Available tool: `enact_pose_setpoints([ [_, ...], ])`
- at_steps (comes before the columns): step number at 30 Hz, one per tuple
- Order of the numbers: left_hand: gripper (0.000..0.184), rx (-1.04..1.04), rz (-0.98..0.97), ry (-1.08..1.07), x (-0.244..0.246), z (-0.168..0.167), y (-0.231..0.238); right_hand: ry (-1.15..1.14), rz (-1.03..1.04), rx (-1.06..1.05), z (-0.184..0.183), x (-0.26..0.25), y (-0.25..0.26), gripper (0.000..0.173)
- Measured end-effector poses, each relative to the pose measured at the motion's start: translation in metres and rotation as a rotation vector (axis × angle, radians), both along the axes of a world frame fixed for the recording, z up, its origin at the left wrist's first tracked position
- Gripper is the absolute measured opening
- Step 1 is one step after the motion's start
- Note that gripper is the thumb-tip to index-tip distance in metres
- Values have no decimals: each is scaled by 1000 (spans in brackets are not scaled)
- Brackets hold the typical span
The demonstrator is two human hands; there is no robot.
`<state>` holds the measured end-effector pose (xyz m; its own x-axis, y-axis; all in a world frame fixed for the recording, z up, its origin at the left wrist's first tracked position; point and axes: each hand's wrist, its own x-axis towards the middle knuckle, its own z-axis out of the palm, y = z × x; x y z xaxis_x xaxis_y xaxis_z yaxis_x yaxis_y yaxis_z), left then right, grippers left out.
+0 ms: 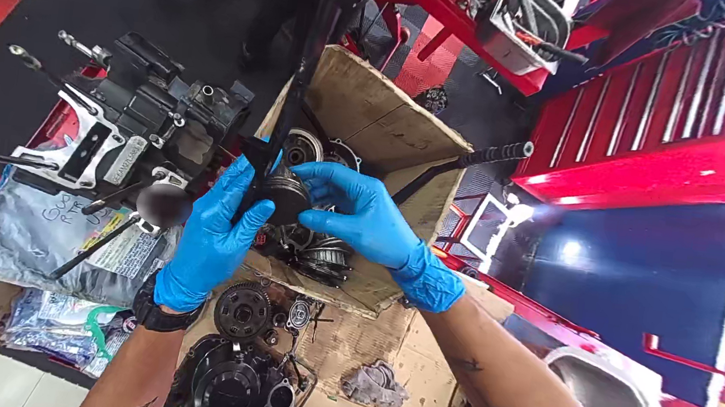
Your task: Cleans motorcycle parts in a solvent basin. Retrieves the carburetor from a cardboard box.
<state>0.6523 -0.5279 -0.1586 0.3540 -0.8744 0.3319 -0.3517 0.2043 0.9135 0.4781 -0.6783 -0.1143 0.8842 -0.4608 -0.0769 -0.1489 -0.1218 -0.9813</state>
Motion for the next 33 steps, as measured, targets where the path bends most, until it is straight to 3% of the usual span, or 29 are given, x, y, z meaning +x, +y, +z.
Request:
enact_pose_setpoints([
  [5, 40, 96, 29, -38, 0, 1, 1, 49, 32, 73, -13, 0, -2, 48],
  [11, 40, 153, 82, -151, -2, 1, 2, 715, 533, -494, -53, -35, -15, 94],
  [15, 40, 179, 108, -206, -4, 1, 3, 918, 696, -593, -75, -41, 0, 102],
  [26, 41, 163, 118, -222, -4, 0, 3, 820, 732, -598, -79, -44, -6, 100],
  [30, 40, 162, 121, -232, -4, 0, 2, 818, 684, -621, -78, -51, 5, 79],
  [33, 39, 164, 124, -210, -5, 0, 2, 854, 707, -623, -79, -52, 10, 74],
])
